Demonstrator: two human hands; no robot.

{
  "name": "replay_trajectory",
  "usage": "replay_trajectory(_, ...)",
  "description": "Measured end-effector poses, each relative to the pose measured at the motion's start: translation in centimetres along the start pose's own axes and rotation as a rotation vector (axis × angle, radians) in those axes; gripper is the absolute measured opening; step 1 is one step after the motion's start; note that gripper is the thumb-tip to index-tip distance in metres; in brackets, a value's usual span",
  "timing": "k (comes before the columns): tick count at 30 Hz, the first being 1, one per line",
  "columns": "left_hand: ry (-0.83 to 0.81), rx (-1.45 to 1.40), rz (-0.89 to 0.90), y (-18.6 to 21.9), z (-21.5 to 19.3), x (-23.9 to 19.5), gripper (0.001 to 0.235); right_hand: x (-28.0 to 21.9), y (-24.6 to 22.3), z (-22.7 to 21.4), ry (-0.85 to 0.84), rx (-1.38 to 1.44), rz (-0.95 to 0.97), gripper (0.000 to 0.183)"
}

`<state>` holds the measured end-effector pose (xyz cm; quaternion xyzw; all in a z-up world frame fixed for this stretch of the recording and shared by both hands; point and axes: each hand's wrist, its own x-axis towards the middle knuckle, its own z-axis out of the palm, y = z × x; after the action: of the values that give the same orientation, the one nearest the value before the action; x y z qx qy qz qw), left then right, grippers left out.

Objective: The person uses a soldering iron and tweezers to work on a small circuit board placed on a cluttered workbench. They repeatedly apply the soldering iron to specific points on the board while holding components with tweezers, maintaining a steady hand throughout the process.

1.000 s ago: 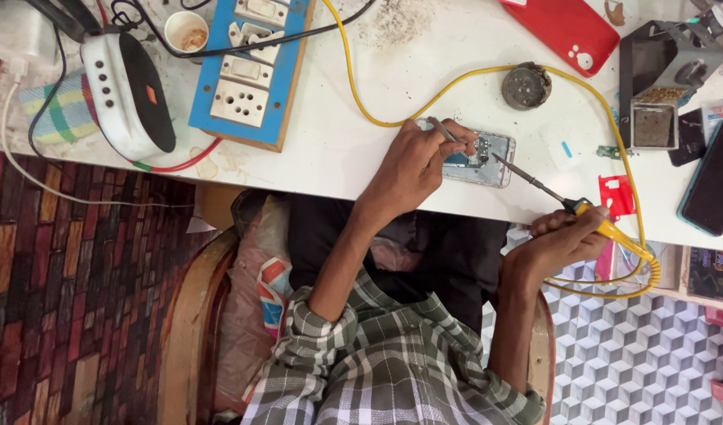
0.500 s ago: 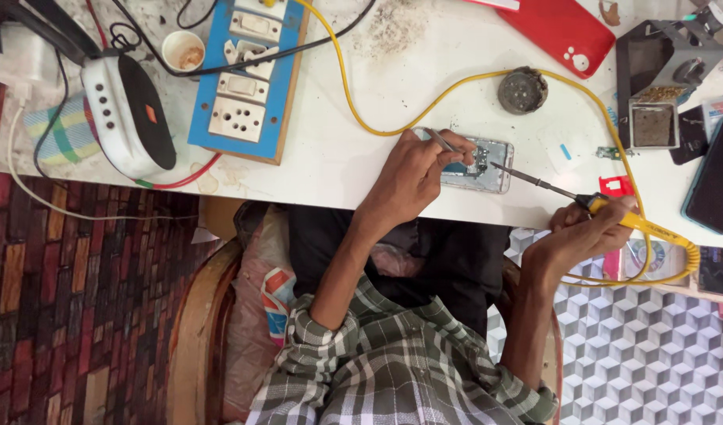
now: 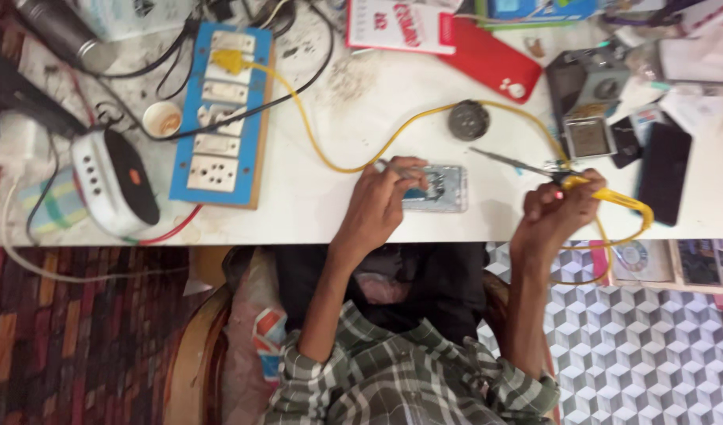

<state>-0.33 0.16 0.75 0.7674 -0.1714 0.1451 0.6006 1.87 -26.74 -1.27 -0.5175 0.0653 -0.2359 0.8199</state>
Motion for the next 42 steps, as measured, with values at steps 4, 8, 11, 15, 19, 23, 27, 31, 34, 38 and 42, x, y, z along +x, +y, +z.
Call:
replay_trajectory(4, -0.083, -0.129, -0.099, -0.2, 0.1, -0.1, 0.026, 0.4, 1.2, -0.3, 0.079, 0.06, 0.07, 0.041)
replay_trajectory(8, -0.068, -0.04, -0.077, -0.1, -0.1, -0.1, 0.014, -0.6, 1.9, -0.7, 0.119, 0.134, 0.034, 0.041)
replay_trajectory(11, -0.051, 0.003, -0.06, -0.1, -0.1, 0.1, 0.011, -1.2, 1.8, -1.2, 0.096, 0.065, -0.002, 0.043)
replay_trajectory(15, -0.043, -0.11, -0.155, -0.1, 0.0, -0.1, 0.009, -1.4, 1.7, -1.9, 0.095, 0.085, 0.0, 0.046)
replay_trajectory(19, -0.047, -0.185, -0.212, -0.4, 0.3, -0.3, 0.012, -1.8, 1.9, -2.2, 0.201, 0.111, 0.063, 0.039)
replay_trajectory(23, -0.034, -0.248, -0.148, -0.8, 0.3, -0.2, 0.014, -2.3, 2.2, -2.6, 0.191, 0.132, 0.063, 0.035)
replay_trajectory(27, -0.039, -0.105, -0.144, -0.5, 0.2, 0.2, 0.018, -2.4, 2.5, -2.7, 0.114, 0.122, -0.053, 0.039)
replay_trajectory(31, -0.154, 0.004, -0.403, 0.2, -0.1, 0.3, 0.032, -2.3, 2.0, -2.3, 0.155, 0.061, 0.02, 0.045)
replay_trajectory(34, -0.122, 0.019, -0.136, 0.8, -0.5, 0.8, 0.034, -2.3, 1.4, -1.3, 0.133, 0.013, -0.003, 0.048)
replay_trajectory(38, -0.181, 0.003, -0.166, 1.0, -0.8, 1.4, 0.037, -2.7, 0.9, -0.6, 0.142, 0.01, -0.004, 0.046)
replay_trajectory(42, -0.199, 0.005, -0.145, 1.3, -1.0, 1.6, 0.035, -2.6, 0.7, -0.2, 0.145, -0.011, -0.014, 0.045)
